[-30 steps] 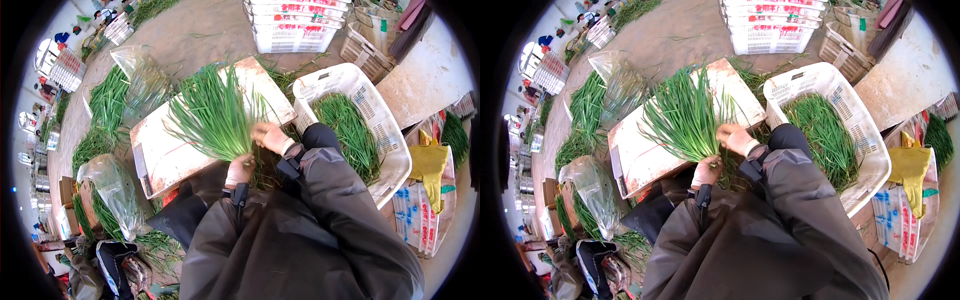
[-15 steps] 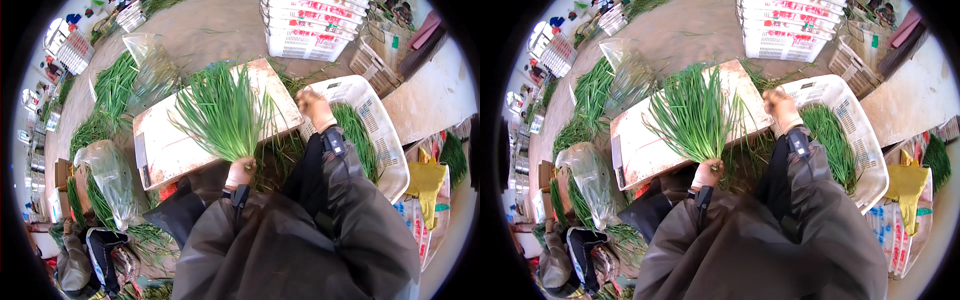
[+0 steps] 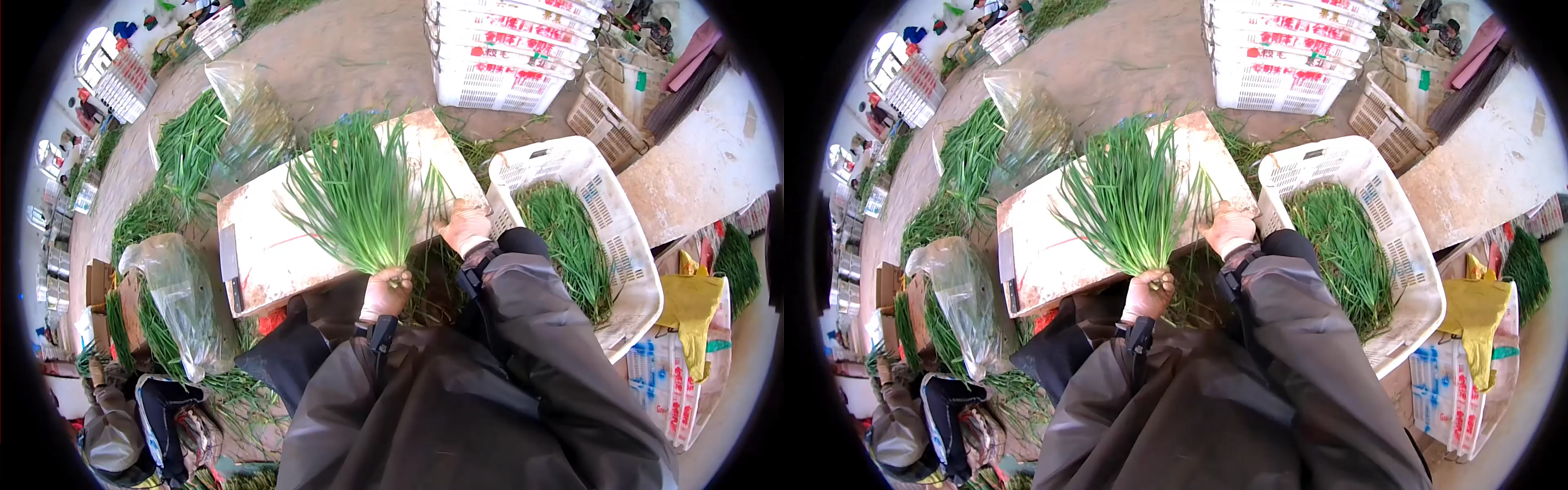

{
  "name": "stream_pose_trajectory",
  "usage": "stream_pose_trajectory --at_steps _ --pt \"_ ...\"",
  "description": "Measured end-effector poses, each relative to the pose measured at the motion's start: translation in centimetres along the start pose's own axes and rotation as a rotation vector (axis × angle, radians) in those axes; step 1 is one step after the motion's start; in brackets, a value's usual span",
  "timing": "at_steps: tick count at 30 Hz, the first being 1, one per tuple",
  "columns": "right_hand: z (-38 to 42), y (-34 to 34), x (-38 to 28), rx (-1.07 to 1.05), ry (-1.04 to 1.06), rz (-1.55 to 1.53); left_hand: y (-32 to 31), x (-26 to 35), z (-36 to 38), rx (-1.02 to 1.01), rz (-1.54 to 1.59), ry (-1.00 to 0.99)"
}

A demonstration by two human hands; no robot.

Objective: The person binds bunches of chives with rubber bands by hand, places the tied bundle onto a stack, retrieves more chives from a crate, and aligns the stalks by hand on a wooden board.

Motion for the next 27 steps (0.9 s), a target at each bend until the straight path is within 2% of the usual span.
stream_pose_trajectory --at_steps 3,5,7,9,10,11,13,15,18,21,22,25,26,27 --pt "-2.0 -3.5 -0.2 -0.045 0.026 0.062 -0.4 0.2 0.0 -0.037 0.023 -0.001" --pt "-3.0 -4.4 0.7 -0.085 -0.007 -0.009 -0.6 0.4 0.2 -0.083 0.045 -0.010" --pt "-3.6 -4.5 1.5 -0.112 -0.016 -0.034 0.4 0.9 0.0 -0.109 -0.065 -0.074" --pt "-4.3 -4.9 1.6 -0.149 0.055 -0.281 1.4 1.2 -0.3 -0.097 -0.246 -0.185" --pt "-4.7 -5.3 1.6 -0.170 0.092 -0.400 2.7 0.7 -1.1 0.021 -0.014 -0.038" --pt "-5.0 -5.6 1.6 -0.191 0.130 -0.518 3.2 0.7 -1.5 0.035 -0.056 -0.038" --pt "-3.5 -3.1 2.1 -0.308 -0.013 -1.161 1.2 0.6 -0.1 0.063 -0.140 -0.039" --pt "-4.1 -1.6 2.7 -0.073 0.028 -1.139 0.5 0.5 0.2 0.034 -0.147 -0.043" --pt "-3.7 0.6 2.0 -0.078 0.140 -1.326 0.7 0.4 -0.3 0.001 -0.121 -0.002" --pt "-2.5 4.8 0.2 0.023 0.414 -1.334 1.1 0.4 -0.6 -0.025 -0.103 0.015" --pt "-1.8 5.5 -0.3 -0.106 0.412 -1.237 0.7 0.3 -0.1 0.002 -0.100 0.011" --pt "1.8 12.4 -2.9 0.215 0.818 -0.788 1.4 0.0 -0.8 -0.042 -0.071 0.061" --pt "2.9 13.5 -3.6 0.234 0.848 -0.743 1.6 0.0 -1.0 -0.043 -0.068 0.065" --pt "3.4 13.0 -4.5 0.266 0.931 -0.532 1.5 -0.1 -1.3 -0.044 -0.065 0.070"
Point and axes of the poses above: each hand's wrist, its own z-axis away from the middle knuckle, its own y-axis out of the back of the hand, x = y × z, the point moved 7 cm from there along -z, towards the middle knuckle, and after that the axes turned 10 degrees about z, right-handed, at the moved point
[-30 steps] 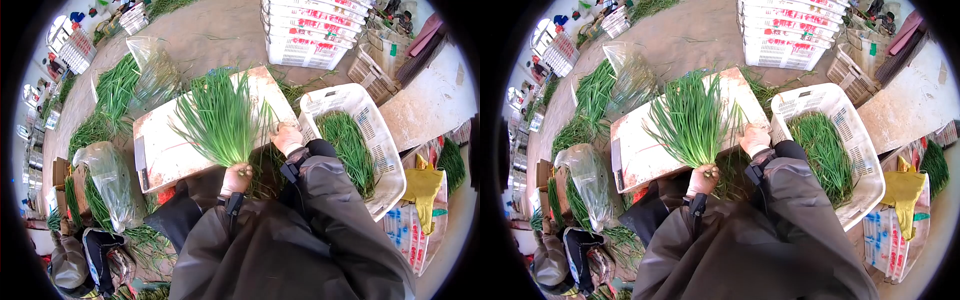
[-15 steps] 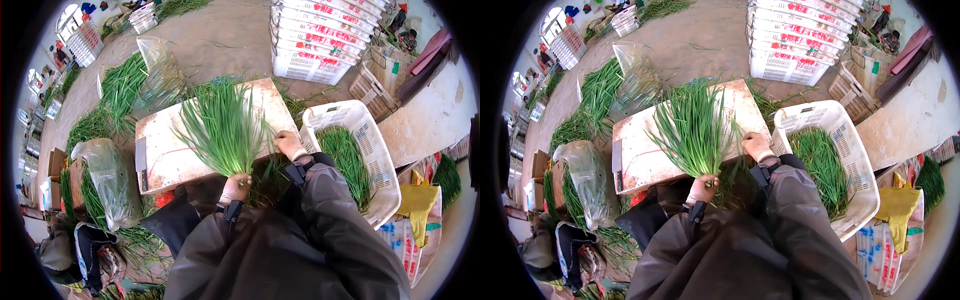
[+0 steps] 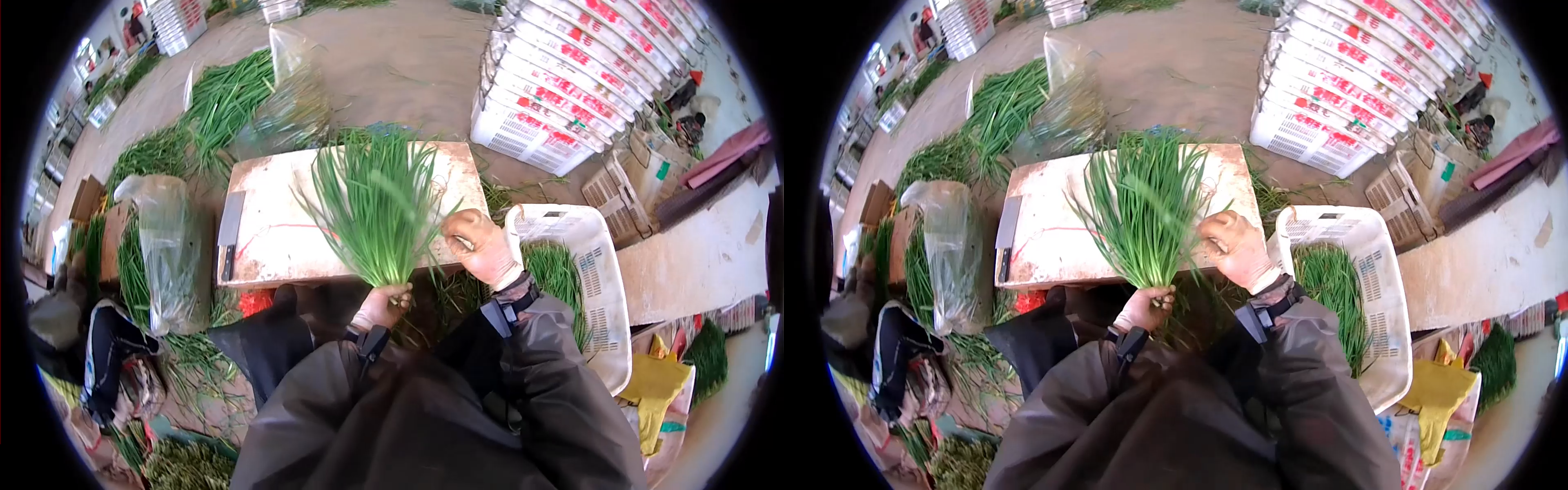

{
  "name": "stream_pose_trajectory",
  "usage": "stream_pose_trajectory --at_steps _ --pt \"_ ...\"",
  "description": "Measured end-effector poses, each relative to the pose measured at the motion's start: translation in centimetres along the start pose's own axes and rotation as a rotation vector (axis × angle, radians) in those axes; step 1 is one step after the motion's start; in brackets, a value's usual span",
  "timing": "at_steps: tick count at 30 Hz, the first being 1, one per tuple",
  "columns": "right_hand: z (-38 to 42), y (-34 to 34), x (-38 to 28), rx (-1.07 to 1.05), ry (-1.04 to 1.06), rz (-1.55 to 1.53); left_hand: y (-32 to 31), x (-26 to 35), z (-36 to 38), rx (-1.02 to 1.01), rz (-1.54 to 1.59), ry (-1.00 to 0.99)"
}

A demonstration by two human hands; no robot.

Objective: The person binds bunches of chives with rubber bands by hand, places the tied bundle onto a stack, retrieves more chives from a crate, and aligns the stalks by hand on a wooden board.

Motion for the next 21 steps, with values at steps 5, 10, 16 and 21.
stream_pose_trajectory --at_steps 5,10,16,21 --pt "1.9 -9.3 4.6 -0.378 0.056 0.520 -0.8 0.0 0.3 -0.022 -0.043 -0.064" --pt "3.8 -14.1 4.5 -0.450 -0.125 0.327 -0.5 -0.1 0.2 0.031 -0.041 -0.043" --pt "4.5 -12.8 9.1 -0.326 -0.416 0.257 -0.5 0.5 0.8 0.088 -0.123 -0.110" --pt "8.9 -14.7 8.7 -0.959 -0.309 0.329 -0.2 0.6 0.6 0.100 -0.154 -0.125"
Point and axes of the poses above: each hand's wrist, its own z-axis away from the middle knuckle, its own y-axis out of the back of the hand, x = y × z, the point moved 7 cm from there along -z, towards the middle knuckle, and after that the axes turned 10 degrees about z, right-handed, at the moved point
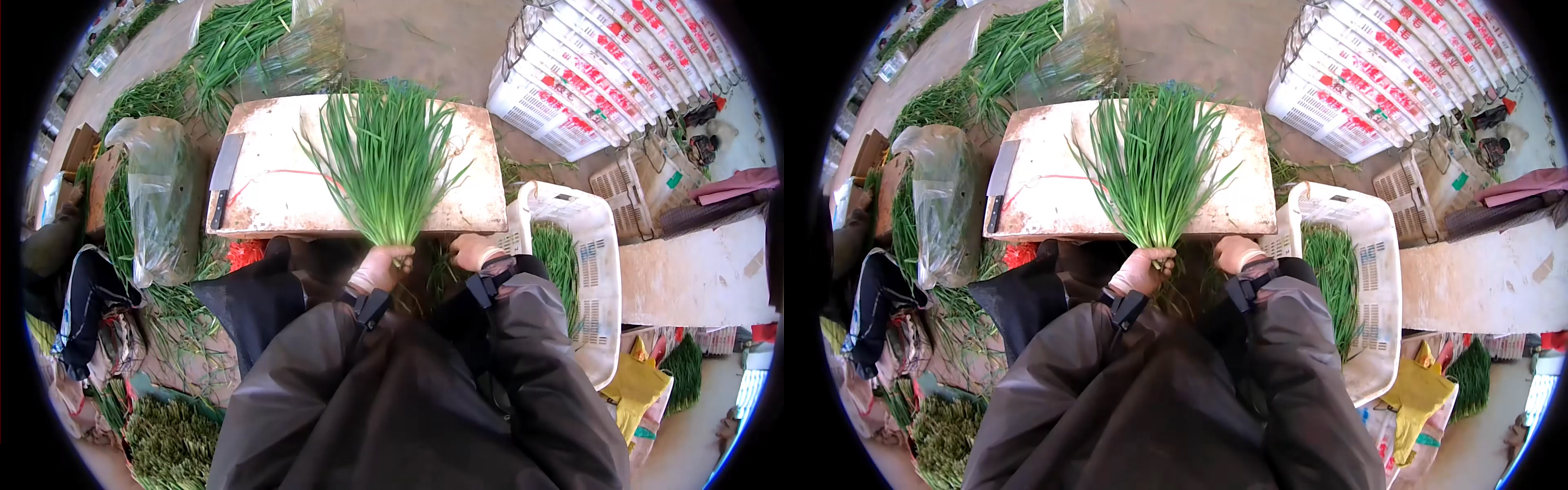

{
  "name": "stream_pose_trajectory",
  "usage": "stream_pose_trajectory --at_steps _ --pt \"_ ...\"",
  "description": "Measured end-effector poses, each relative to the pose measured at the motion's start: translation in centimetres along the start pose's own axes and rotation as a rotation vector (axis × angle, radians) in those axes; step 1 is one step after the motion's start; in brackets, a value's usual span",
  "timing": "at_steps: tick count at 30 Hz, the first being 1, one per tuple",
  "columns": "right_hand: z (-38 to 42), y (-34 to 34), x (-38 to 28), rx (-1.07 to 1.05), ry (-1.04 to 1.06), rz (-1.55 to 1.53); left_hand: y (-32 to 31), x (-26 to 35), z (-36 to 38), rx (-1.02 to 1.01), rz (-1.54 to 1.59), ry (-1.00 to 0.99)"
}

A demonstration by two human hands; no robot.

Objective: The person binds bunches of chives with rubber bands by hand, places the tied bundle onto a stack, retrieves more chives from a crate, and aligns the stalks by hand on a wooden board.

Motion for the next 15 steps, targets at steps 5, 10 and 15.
stream_pose_trajectory --at_steps 5,10,15 --pt "-3.3 -7.6 -1.5 -0.143 -0.160 0.050 0.6 0.2 0.3 0.015 -0.061 -0.007" --pt "-4.6 -17.0 -3.6 -0.429 -0.264 0.030 0.6 0.8 1.0 0.023 -0.049 0.015" --pt "-5.9 -22.5 -3.6 -0.334 -0.443 -0.134 0.4 1.3 1.5 0.046 -0.050 -0.005"
Point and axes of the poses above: each hand's wrist, its own z-axis away from the middle knuckle, its own y-axis out of the back of the hand, x = y × z, the point moved 7 cm from there along -z, towards the middle knuckle, and after that the axes turned 10 degrees about z, right-handed, at the moved point
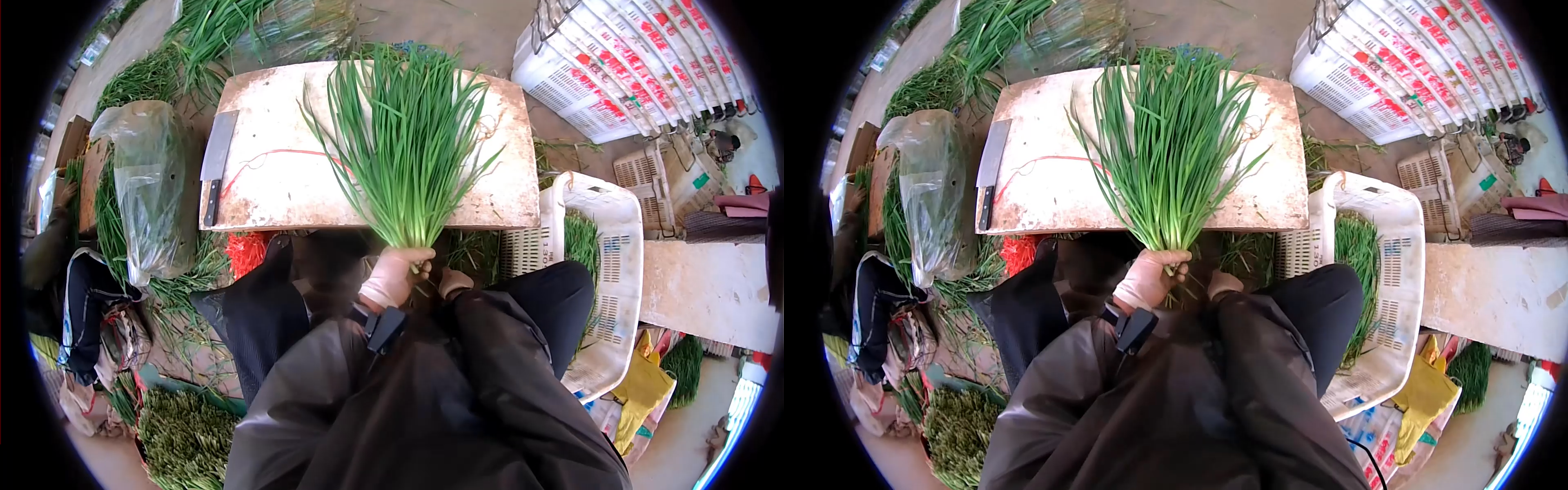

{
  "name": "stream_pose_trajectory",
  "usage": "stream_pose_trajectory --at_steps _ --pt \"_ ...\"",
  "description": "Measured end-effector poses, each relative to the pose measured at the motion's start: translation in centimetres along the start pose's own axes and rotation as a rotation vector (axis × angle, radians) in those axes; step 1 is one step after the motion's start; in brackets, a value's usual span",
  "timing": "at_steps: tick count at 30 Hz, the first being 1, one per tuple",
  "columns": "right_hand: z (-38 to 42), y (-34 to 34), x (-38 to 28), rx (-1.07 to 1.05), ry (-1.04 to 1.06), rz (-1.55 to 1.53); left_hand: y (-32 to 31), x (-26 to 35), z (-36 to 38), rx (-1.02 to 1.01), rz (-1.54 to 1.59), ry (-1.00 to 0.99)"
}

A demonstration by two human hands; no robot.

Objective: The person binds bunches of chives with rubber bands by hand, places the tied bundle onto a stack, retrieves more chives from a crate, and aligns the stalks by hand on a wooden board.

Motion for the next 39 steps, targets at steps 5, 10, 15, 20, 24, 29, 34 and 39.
stream_pose_trajectory --at_steps 5,10,15,20,24,29,34,39 --pt "-1.7 0.8 -0.4 0.101 -0.028 -0.129 -0.7 0.1 0.3 0.010 -0.001 0.008" --pt "-5.1 -0.6 0.2 0.071 -0.074 -0.193 -2.3 0.7 1.0 -0.027 0.033 0.011" --pt "-3.6 1.3 0.9 0.072 -0.148 -0.285 -3.4 0.8 1.3 -0.031 0.051 0.010" --pt "6.0 10.4 -0.8 0.173 -0.068 -0.250 -3.7 0.3 1.8 -0.122 0.093 -0.011" --pt "3.0 7.7 1.7 0.276 -0.196 -0.234 -2.8 -0.9 2.0 -0.145 0.168 0.029" --pt "11.6 14.1 1.8 0.363 -0.054 -0.106 0.2 -1.9 -0.2 -0.109 0.114 0.021" --pt "17.3 20.0 6.5 0.545 0.147 -0.113 -0.1 -1.1 0.8 -0.068 0.062 -0.011" --pt "26.7 29.5 10.9 0.888 0.284 -0.490 0.2 -1.3 0.0 -0.094 0.027 0.040"
Point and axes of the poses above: each hand's wrist, its own z-axis away from the middle knuckle, its own y-axis out of the back of the hand, x = y × z, the point moved 7 cm from there along -z, towards the middle knuckle, and after that the axes turned 10 degrees about z, right-handed, at the moved point
